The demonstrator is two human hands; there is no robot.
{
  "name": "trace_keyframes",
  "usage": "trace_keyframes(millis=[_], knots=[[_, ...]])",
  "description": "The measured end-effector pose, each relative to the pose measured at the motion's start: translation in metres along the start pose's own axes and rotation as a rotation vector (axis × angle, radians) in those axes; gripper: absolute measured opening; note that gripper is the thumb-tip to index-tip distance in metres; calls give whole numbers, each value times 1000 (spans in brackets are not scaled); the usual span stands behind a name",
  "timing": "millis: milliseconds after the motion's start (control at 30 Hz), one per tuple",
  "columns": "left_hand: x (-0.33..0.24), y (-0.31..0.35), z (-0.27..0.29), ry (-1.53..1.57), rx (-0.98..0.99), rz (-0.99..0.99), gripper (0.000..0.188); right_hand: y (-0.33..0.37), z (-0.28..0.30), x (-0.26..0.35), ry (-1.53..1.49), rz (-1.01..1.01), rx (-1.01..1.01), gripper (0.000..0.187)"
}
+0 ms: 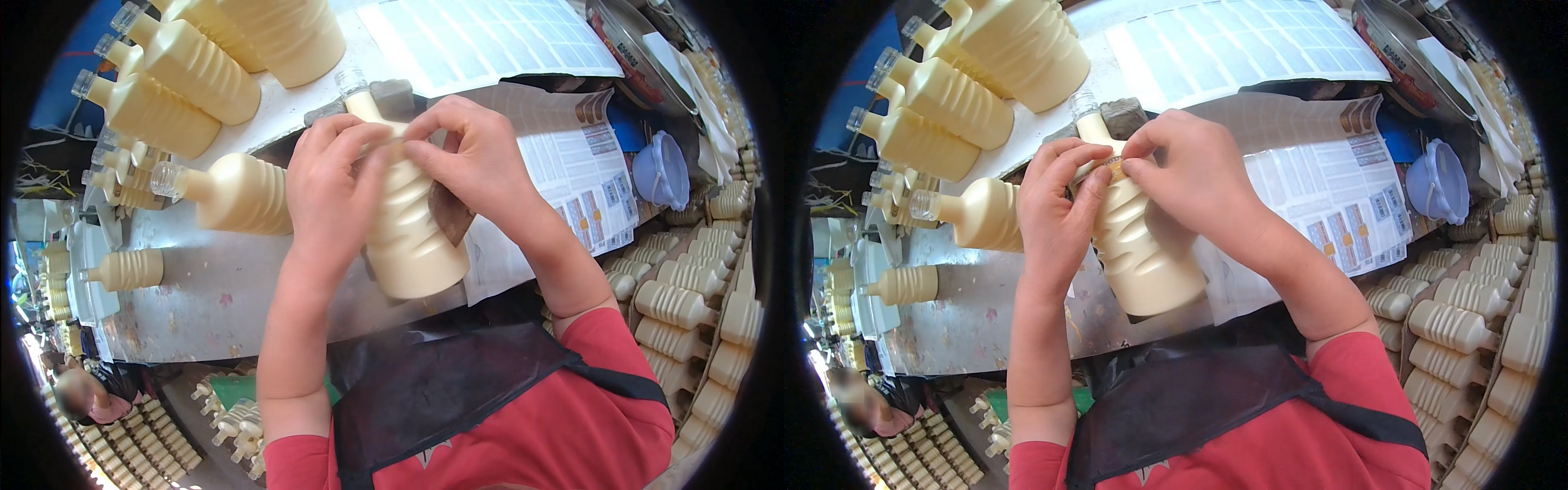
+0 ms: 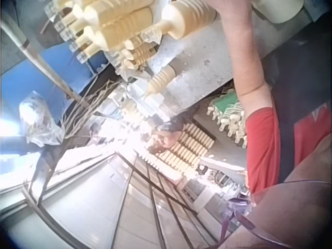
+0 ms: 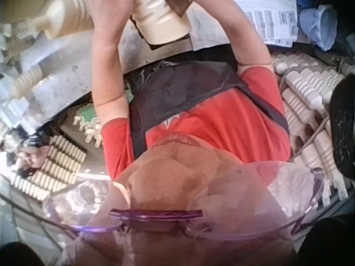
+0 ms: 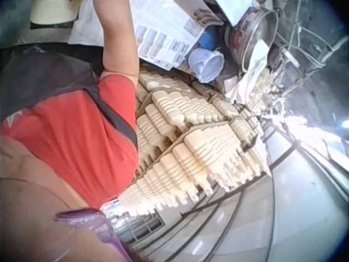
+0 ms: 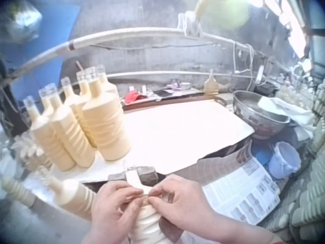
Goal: The person repeatedly picks up cream-colored plastic bottles, applies rectangular labels to their bodies, and smooths them into place. The person also applies smaller neck labels to some bottles. Finished bottles are set aside on the table.
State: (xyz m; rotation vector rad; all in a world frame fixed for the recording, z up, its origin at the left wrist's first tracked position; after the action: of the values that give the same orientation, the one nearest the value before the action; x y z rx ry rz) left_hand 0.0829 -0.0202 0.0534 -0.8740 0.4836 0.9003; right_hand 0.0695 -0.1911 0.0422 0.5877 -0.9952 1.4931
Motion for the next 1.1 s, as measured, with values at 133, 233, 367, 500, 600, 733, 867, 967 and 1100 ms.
trace_keyframes(millis=[133, 233, 367, 500, 600, 733, 867, 967, 1100], knots=[[0, -1, 0, -17, 22, -7, 18, -1, -2, 2, 25, -37, 84, 12], [2, 0, 0, 7, 30, 16, 19, 0, -1, -2, -50, -167, 155, 19], [3, 0, -1, 44, 17, 24, 20, 3, -1, -8, -91, -201, 98, 22], [4, -1, -2, 37, 7, 15, 18, 5, -4, -1, -149, -97, 35, 21], [4, -2, -2, 32, -18, 2, 13, 9, -2, 3, -230, 1, -17, 22], [9, 0, -5, 35, -49, 2, 11, 5, -2, -8, -259, -93, -8, 19], [11, 2, -7, 36, -96, -29, 12, 3, -6, 2, 51, -111, 90, 29], [11, 3, -7, 29, -104, -23, 13, 2, -12, -2, -84, -133, 99, 19], [11, 3, -8, 17, -104, -10, 14, 4, -17, -2, -287, -135, 95, 5]])
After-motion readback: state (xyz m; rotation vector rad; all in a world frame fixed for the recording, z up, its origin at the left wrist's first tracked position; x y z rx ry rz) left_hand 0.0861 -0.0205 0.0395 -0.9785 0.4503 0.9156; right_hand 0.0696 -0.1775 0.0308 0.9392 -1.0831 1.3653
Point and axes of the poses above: each hand's wrist, its own y-axis away from the middle knuckle, its own z-axis out of the back of the hand, x = y × z, the point moved 6 cm from there along -y, towards the middle knuckle, and after that the axes turned 4 degrees about y, right-handed, at the moved point
